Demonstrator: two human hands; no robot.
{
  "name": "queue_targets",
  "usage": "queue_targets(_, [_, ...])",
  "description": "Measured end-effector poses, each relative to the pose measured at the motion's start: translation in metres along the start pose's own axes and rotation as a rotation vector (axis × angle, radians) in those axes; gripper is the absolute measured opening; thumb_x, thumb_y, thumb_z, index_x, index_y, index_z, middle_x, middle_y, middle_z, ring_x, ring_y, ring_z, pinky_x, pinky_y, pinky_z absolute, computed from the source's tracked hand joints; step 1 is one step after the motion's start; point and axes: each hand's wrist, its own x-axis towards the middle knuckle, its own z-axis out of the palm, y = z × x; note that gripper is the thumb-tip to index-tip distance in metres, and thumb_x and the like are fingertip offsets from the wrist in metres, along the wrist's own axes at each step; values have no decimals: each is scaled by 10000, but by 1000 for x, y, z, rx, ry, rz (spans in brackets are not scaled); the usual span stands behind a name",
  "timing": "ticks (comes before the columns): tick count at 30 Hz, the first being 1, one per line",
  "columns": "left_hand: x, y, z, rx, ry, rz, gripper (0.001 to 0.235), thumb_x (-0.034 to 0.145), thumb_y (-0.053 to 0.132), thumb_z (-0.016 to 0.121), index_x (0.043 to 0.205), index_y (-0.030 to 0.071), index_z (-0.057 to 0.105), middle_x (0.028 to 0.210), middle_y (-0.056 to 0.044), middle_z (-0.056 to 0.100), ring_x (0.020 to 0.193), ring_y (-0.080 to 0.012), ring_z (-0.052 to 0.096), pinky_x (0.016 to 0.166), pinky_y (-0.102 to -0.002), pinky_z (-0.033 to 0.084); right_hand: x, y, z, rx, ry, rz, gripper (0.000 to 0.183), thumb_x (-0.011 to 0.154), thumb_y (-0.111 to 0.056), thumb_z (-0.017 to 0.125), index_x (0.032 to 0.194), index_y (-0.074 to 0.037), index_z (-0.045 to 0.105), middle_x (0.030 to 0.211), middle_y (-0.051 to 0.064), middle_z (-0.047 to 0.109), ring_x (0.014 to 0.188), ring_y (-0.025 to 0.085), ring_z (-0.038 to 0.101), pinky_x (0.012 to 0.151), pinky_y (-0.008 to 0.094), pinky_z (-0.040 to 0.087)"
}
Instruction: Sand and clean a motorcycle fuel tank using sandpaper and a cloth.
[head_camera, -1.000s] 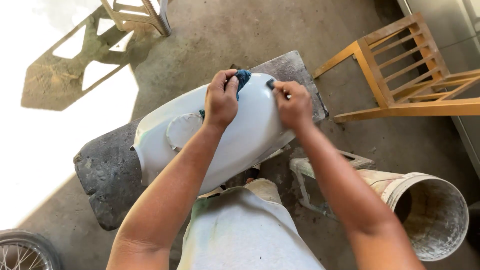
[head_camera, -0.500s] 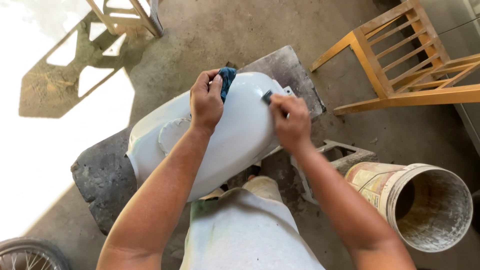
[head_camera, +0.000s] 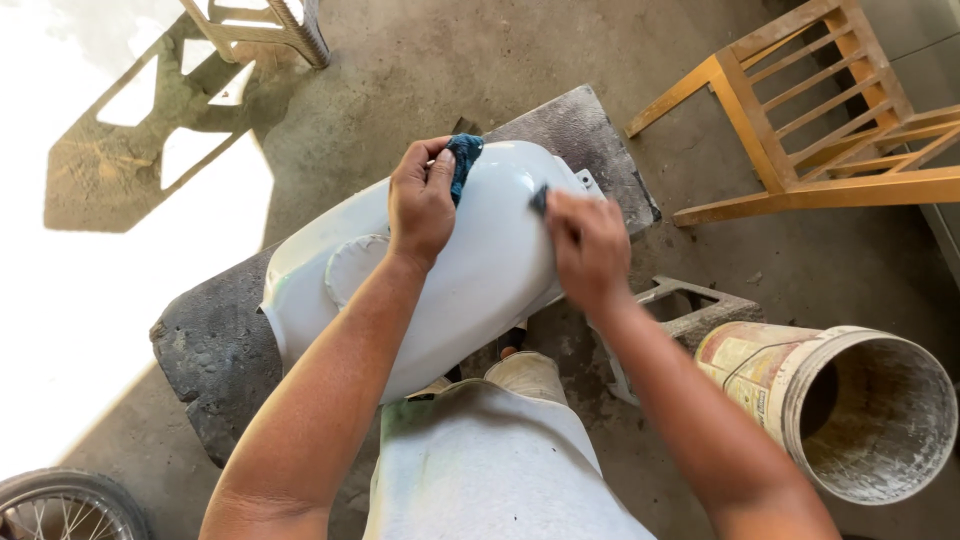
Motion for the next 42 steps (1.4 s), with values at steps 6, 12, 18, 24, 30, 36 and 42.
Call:
queue_targets(6, [-3,-6,-1,10,-28,83,177,1050,127,581,1145,29,695,998,-16,731,895,-73,633,834,-248,540,-21,-41,-24,-9,-15,-155,164,982,-130,715,1128,-79,769,1171,117,732,1038,286,649,940,409,523])
queue_targets(12, [-1,-7,1,25,-27,21,186,1033,112,578,1150,37,702,950,-7,727,830,-76,619,761,-252,531,82,-6,33,50,-115,-31,124,976,-163,700,1068,-117,770,1125,66,755,1014,314,630,921,404,517])
queue_targets(18, [-3,-25,-2,-39,-11,62,170,1031,99,593,1145,30,699,974,-20,731,872,-75,634,805,-250,538,-27,-46,-29,-6,-26,-151,200,960,-99,730,1155,-70,767,1173,125,743,1015,296,649,928,411,520])
queue_targets(24, [-2,-10,3,65,-16,98,167,1030,119,613,1146,28,692,937,-39,729,850,-96,639,791,-257,541,-11,-9,-14,48,39,-72,170,971,-99,745,1138,-67,759,1169,116,749,999,299,670,887,402,536])
queue_targets(30, [3,-10,4,105,2,83,176,1022,122,612,1141,26,700,962,-39,743,887,-110,656,840,-268,542,37,-14,10,-3,-64,-28,137,1011,-125,693,1113,-81,774,1071,107,758,949,264,653,872,404,509])
queue_targets(36, [-7,-6,-1,176,-84,253,192,1020,113,620,1173,24,694,1242,-117,712,1134,-226,686,1004,-308,525,-29,-77,-20,-108,-10,-293,252,974,-109,657,1207,-75,747,1246,93,724,1084,277,642,971,388,492])
queue_targets(42, [4,-1,19,933,-438,531,433,971,298,626,1346,84,660,1494,-178,529,1390,-382,447,1146,-532,318,-47,13,-5,150,198,247,200,1055,-132,656,1232,-48,698,1240,103,702,1129,244,646,966,363,520])
